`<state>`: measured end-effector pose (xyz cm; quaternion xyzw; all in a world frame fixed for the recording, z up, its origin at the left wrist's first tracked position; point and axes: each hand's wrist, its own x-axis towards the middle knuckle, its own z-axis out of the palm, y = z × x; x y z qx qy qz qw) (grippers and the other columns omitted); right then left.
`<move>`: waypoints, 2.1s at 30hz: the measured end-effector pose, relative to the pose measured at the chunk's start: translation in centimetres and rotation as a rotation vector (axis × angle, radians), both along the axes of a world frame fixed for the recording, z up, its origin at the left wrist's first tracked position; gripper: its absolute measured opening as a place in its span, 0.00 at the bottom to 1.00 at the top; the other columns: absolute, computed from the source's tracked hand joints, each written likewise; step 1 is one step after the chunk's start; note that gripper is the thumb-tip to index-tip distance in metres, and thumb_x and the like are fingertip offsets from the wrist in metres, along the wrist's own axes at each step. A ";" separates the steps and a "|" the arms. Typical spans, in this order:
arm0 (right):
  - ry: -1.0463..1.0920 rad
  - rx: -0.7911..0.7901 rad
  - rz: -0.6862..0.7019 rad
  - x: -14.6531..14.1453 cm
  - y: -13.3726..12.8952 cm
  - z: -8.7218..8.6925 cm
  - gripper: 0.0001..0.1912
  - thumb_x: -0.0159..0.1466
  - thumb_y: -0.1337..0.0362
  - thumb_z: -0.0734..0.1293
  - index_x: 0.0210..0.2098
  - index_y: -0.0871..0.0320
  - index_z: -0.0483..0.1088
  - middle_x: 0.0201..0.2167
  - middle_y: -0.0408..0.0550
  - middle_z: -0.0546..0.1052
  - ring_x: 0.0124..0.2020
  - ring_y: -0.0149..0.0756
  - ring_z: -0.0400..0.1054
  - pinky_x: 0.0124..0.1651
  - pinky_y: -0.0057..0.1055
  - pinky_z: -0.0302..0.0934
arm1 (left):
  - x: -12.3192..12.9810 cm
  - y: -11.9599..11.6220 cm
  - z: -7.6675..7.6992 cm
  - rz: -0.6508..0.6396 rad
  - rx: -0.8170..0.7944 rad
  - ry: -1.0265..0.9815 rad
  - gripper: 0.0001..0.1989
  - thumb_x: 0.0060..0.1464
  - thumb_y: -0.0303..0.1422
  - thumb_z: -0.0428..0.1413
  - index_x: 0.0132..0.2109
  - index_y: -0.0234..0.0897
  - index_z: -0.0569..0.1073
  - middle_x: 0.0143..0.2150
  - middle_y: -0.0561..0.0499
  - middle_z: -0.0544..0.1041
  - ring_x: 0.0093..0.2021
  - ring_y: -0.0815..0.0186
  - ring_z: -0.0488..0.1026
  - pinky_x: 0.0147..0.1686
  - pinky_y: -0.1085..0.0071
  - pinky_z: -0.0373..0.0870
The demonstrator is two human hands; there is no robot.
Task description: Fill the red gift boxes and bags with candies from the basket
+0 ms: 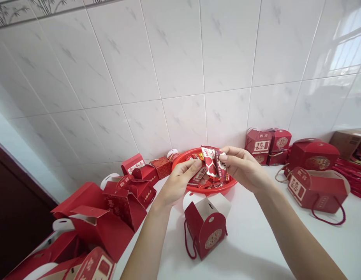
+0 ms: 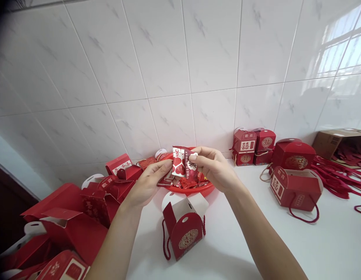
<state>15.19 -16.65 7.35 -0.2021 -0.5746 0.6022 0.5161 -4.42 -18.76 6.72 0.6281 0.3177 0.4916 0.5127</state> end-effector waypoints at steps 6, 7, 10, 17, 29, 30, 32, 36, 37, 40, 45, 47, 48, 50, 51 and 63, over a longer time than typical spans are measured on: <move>-0.231 0.219 -0.174 0.2 0.1 -0.5 0.11 0.58 0.56 0.74 0.32 0.57 0.75 0.30 0.46 0.78 0.30 0.34 0.70 0.33 0.31 0.65 | -0.8 0.7 0.3 0.299 0.075 -0.005 0.25 0.48 0.54 0.64 0.31 0.34 0.75 0.26 0.53 0.73 0.29 0.67 0.71 0.32 0.72 0.70; -0.309 0.258 -0.180 0.1 0.1 -0.7 0.10 0.59 0.57 0.73 0.32 0.57 0.75 0.29 0.47 0.78 0.30 0.35 0.70 0.32 0.31 0.64 | -0.9 0.8 0.4 0.343 0.087 -0.002 0.26 0.46 0.55 0.64 0.30 0.34 0.74 0.27 0.52 0.73 0.30 0.67 0.71 0.32 0.72 0.70; -0.590 0.375 -0.119 -0.5 0.2 -1.3 0.06 0.61 0.62 0.69 0.29 0.58 0.75 0.27 0.45 0.76 0.27 0.33 0.67 0.29 0.30 0.60 | -1.3 0.7 0.8 0.412 0.106 0.021 0.27 0.44 0.57 0.65 0.28 0.34 0.72 0.27 0.52 0.73 0.31 0.66 0.71 0.32 0.72 0.70; -0.854 0.520 -0.006 -2.2 -0.1 -2.6 0.09 0.58 0.71 0.64 0.22 0.57 0.67 0.19 0.40 0.67 0.21 0.28 0.57 0.25 0.28 0.50 | -1.5 0.5 0.7 0.346 0.137 0.098 0.25 0.51 0.56 0.61 0.32 0.34 0.75 0.28 0.52 0.74 0.31 0.67 0.70 0.34 0.72 0.69; -0.501 0.438 -0.193 -1.1 0.3 -1.5 0.12 0.60 0.58 0.71 0.43 0.55 0.76 0.43 0.49 0.80 0.40 0.40 0.74 0.43 0.37 0.67 | -1.0 0.5 0.0 0.126 0.176 0.313 0.25 0.60 0.51 0.54 0.24 0.37 0.67 0.23 0.54 0.63 0.24 0.70 0.59 0.25 0.72 0.61; -0.469 0.423 -0.177 -1.1 0.1 -1.3 0.12 0.60 0.57 0.72 0.42 0.55 0.77 0.42 0.50 0.80 0.40 0.40 0.74 0.43 0.37 0.68 | -0.9 0.5 -0.1 0.097 0.167 0.332 0.25 0.61 0.51 0.54 0.24 0.37 0.67 0.23 0.54 0.63 0.24 0.70 0.59 0.25 0.72 0.61; -0.422 0.388 -0.170 -1.1 0.0 -1.0 0.12 0.61 0.54 0.72 0.36 0.57 0.76 0.36 0.49 0.80 0.36 0.39 0.74 0.40 0.35 0.68 | -0.6 0.5 -0.2 0.047 0.137 0.355 0.25 0.62 0.51 0.52 0.25 0.37 0.68 0.23 0.54 0.65 0.24 0.70 0.61 0.26 0.72 0.62; -0.364 0.352 -0.238 -1.1 0.2 -1.0 0.17 0.59 0.50 0.73 0.29 0.58 0.74 0.28 0.47 0.78 0.30 0.36 0.72 0.34 0.32 0.67 | -0.5 0.5 -0.2 -0.012 0.092 0.338 0.24 0.64 0.49 0.50 0.31 0.35 0.75 0.29 0.50 0.74 0.31 0.66 0.72 0.35 0.69 0.70; -0.351 0.353 -0.267 -0.9 0.3 -1.0 0.17 0.58 0.49 0.73 0.29 0.58 0.73 0.28 0.47 0.78 0.30 0.35 0.72 0.33 0.31 0.67 | -0.6 0.5 -0.2 -0.017 0.088 0.348 0.21 0.63 0.48 0.52 0.34 0.34 0.77 0.31 0.49 0.76 0.34 0.64 0.73 0.38 0.68 0.71; -0.328 0.358 -0.338 -0.4 0.5 -0.8 0.18 0.57 0.50 0.73 0.28 0.59 0.72 0.28 0.47 0.78 0.30 0.35 0.72 0.33 0.31 0.67 | -1.0 0.4 0.0 -0.003 0.073 0.400 0.18 0.59 0.44 0.59 0.45 0.34 0.79 0.37 0.48 0.79 0.40 0.60 0.76 0.43 0.65 0.73; -0.430 0.371 -0.353 0.1 0.6 -0.8 0.14 0.60 0.54 0.71 0.29 0.59 0.72 0.27 0.47 0.77 0.29 0.34 0.72 0.32 0.30 0.65 | -2.1 0.2 0.1 0.117 0.125 0.586 0.24 0.57 0.43 0.59 0.57 0.38 0.76 0.43 0.47 0.81 0.45 0.57 0.77 0.44 0.63 0.74; -0.555 0.393 -0.247 0.0 0.6 -1.0 0.12 0.61 0.56 0.69 0.30 0.59 0.73 0.27 0.46 0.78 0.30 0.35 0.72 0.32 0.30 0.65 | -2.5 0.2 0.3 0.187 0.157 0.697 0.22 0.57 0.43 0.58 0.56 0.41 0.77 0.46 0.48 0.81 0.47 0.57 0.77 0.44 0.65 0.74; -0.629 0.406 -0.176 -0.1 0.6 -1.2 0.11 0.62 0.57 0.68 0.31 0.59 0.74 0.28 0.46 0.78 0.31 0.35 0.72 0.33 0.30 0.65 | -2.7 0.2 0.4 0.204 0.167 0.746 0.20 0.58 0.43 0.57 0.54 0.41 0.78 0.46 0.49 0.81 0.47 0.57 0.77 0.44 0.66 0.73; -0.776 0.437 -0.079 -0.5 0.6 -1.5 0.10 0.63 0.58 0.67 0.33 0.58 0.75 0.30 0.46 0.78 0.32 0.35 0.72 0.34 0.30 0.63 | -3.0 0.1 0.5 0.197 0.167 0.833 0.17 0.58 0.43 0.55 0.49 0.41 0.80 0.46 0.50 0.82 0.46 0.58 0.77 0.44 0.68 0.73; -0.848 0.455 -0.077 -0.6 0.5 -1.5 0.09 0.63 0.59 0.66 0.33 0.58 0.75 0.30 0.46 0.78 0.32 0.35 0.72 0.34 0.29 0.62 | -3.1 0.1 0.6 0.182 0.155 0.882 0.17 0.58 0.43 0.54 0.48 0.41 0.80 0.44 0.50 0.82 0.45 0.58 0.77 0.43 0.68 0.72; -1.739 0.400 -0.074 -1.5 -0.2 -2.0 0.18 0.56 0.52 0.73 0.24 0.55 0.65 0.21 0.45 0.67 0.29 0.40 0.67 0.28 0.31 0.48 | -2.6 0.4 0.0 0.010 -0.111 1.357 0.17 0.49 0.47 0.56 0.35 0.39 0.79 0.33 0.50 0.78 0.30 0.62 0.74 0.25 0.72 0.61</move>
